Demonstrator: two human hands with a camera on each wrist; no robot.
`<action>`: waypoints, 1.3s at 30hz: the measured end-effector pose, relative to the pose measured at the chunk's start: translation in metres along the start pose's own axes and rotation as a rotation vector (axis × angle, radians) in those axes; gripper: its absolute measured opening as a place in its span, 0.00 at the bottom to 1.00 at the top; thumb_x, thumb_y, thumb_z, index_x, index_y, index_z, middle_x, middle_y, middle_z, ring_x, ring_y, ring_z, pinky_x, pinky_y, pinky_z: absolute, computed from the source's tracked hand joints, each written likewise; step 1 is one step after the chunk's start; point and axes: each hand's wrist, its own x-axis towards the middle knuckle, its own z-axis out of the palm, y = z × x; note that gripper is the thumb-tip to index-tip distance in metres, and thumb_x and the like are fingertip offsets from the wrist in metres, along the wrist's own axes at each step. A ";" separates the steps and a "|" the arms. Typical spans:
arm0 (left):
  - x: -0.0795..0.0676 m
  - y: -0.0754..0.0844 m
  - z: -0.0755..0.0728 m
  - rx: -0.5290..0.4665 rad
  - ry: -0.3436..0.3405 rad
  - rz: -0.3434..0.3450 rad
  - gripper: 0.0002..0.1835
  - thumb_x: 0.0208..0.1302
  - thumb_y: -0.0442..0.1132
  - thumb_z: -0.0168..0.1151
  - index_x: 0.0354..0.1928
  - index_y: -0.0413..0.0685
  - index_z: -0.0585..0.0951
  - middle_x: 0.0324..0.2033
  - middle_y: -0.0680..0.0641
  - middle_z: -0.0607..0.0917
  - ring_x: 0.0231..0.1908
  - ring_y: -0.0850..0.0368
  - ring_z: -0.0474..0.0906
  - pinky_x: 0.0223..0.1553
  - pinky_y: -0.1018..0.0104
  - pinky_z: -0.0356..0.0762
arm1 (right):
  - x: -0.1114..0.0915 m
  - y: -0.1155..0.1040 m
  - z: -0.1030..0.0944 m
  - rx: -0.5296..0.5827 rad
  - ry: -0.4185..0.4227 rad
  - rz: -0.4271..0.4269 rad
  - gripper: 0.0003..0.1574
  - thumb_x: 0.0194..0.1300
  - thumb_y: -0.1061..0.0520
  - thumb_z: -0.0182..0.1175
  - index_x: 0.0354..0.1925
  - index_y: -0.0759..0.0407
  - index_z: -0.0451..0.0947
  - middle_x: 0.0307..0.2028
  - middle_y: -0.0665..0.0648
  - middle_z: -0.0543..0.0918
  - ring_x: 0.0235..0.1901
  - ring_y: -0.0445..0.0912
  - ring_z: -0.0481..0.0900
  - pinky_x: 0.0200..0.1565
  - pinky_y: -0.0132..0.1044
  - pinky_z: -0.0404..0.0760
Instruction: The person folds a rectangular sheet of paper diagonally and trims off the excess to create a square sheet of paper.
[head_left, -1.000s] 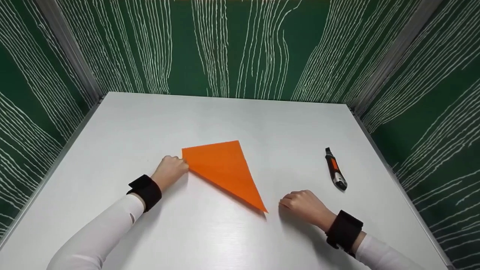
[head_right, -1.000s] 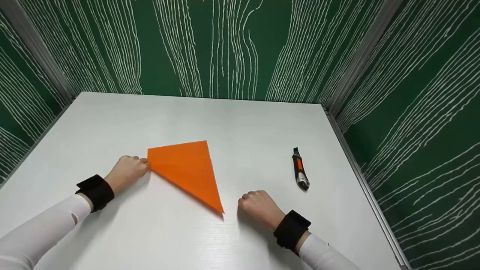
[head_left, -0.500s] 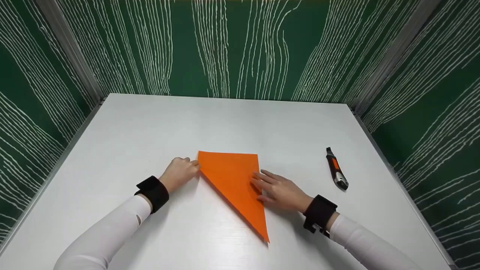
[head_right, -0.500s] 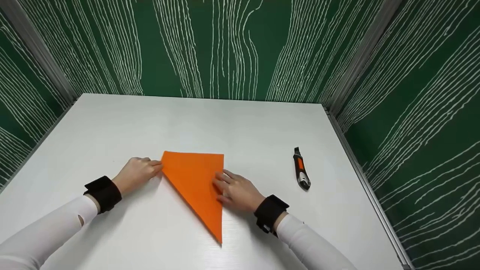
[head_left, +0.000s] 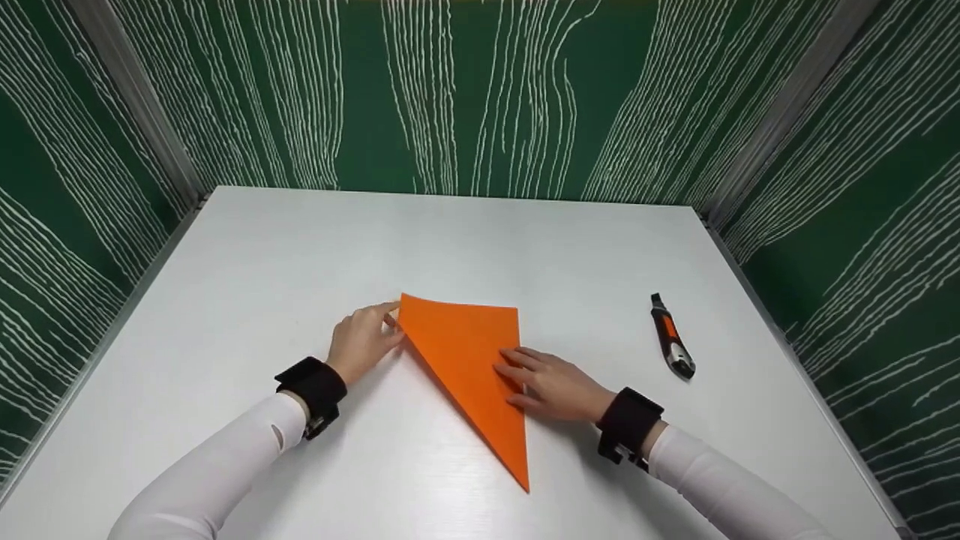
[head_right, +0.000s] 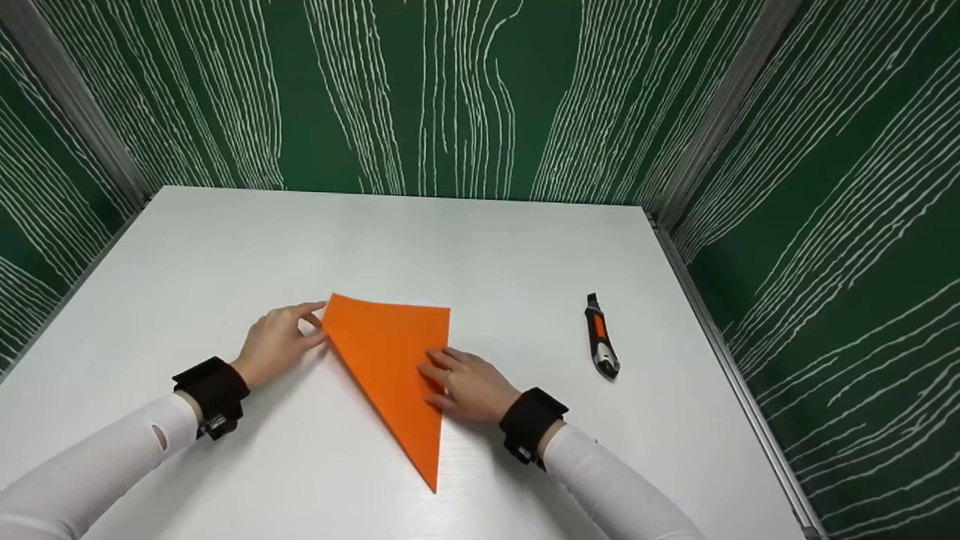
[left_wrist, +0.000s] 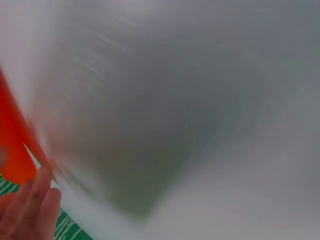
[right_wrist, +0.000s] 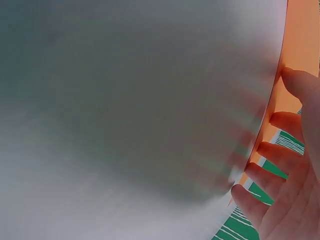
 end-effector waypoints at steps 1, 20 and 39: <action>0.001 0.001 -0.001 -0.072 -0.034 -0.066 0.25 0.63 0.39 0.70 0.62 0.41 0.82 0.40 0.44 0.92 0.23 0.54 0.82 0.25 0.68 0.73 | 0.000 0.000 0.000 0.002 -0.002 0.002 0.36 0.77 0.42 0.55 0.74 0.56 0.68 0.76 0.64 0.68 0.75 0.61 0.68 0.72 0.56 0.71; 0.005 0.006 -0.007 -0.828 -0.340 -0.570 0.29 0.71 0.47 0.65 0.64 0.32 0.75 0.27 0.52 0.89 0.26 0.65 0.88 0.33 0.73 0.86 | -0.001 -0.002 0.000 0.045 -0.016 0.027 0.37 0.77 0.41 0.55 0.76 0.55 0.66 0.77 0.63 0.65 0.76 0.61 0.65 0.74 0.56 0.68; 0.013 0.003 -0.005 -0.881 -0.348 -0.458 0.17 0.70 0.37 0.65 0.55 0.32 0.80 0.27 0.55 0.88 0.28 0.66 0.87 0.39 0.70 0.88 | -0.017 0.021 -0.002 0.356 0.082 0.193 0.40 0.74 0.46 0.61 0.75 0.64 0.65 0.72 0.66 0.72 0.72 0.61 0.71 0.71 0.57 0.71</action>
